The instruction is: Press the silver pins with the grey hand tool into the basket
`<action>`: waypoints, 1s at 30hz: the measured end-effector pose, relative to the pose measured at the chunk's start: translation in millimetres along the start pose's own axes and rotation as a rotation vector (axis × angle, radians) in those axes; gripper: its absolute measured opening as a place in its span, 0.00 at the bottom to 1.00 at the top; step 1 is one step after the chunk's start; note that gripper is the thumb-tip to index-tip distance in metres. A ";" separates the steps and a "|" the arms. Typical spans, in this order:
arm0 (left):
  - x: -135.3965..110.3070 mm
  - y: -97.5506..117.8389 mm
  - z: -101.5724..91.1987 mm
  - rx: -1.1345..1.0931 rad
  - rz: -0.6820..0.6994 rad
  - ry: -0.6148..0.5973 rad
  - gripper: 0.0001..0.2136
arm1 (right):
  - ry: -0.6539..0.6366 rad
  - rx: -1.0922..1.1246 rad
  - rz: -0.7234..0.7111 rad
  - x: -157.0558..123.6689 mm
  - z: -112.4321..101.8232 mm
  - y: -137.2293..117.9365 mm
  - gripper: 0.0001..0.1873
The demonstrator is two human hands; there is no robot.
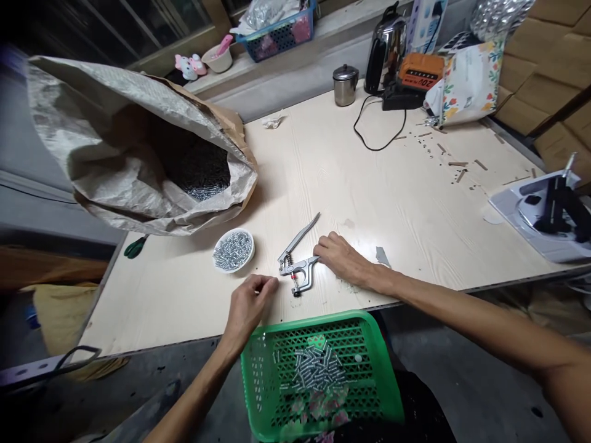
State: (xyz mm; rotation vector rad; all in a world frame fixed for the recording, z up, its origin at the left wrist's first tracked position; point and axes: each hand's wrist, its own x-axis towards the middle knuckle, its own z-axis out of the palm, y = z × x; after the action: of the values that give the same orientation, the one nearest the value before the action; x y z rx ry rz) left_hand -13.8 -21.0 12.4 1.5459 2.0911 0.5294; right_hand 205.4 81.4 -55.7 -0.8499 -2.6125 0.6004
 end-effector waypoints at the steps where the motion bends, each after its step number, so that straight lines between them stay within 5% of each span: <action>1: -1.8 -1.2 4.3 -0.004 -0.021 -0.024 0.12 | 0.006 0.017 0.004 0.0 0.4 -0.1 0.11; 11: 17.0 19.1 26.9 0.078 -0.220 -0.189 0.14 | 0.055 0.021 0.019 -0.8 6.2 -1.5 0.13; 15: 17.8 19.4 16.1 0.371 -0.001 -0.207 0.09 | 0.077 0.002 0.012 -2.2 7.7 -3.0 0.14; 19: -12.4 21.6 -3.4 0.725 0.196 -0.229 0.12 | 0.096 0.011 0.017 -3.0 4.8 -2.0 0.15; 24: -49.5 24.7 -32.3 0.529 0.352 -0.461 0.08 | 0.103 0.011 0.021 -2.7 5.3 -0.1 0.15; 26: -36.3 18.9 -44.5 0.467 0.322 -0.299 0.07 | 0.112 0.004 0.025 -2.4 6.5 -0.7 0.16; 30: 31.8 -7.0 -56.9 0.481 0.154 0.216 0.11 | 0.121 -0.017 0.032 -2.3 8.8 -1.9 0.16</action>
State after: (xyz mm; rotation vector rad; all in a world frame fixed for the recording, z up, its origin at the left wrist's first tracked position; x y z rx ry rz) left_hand -60.5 6.1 49.6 2.0053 2.3998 0.2614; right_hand 202.5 76.2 -62.7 -0.9058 -2.5032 0.5194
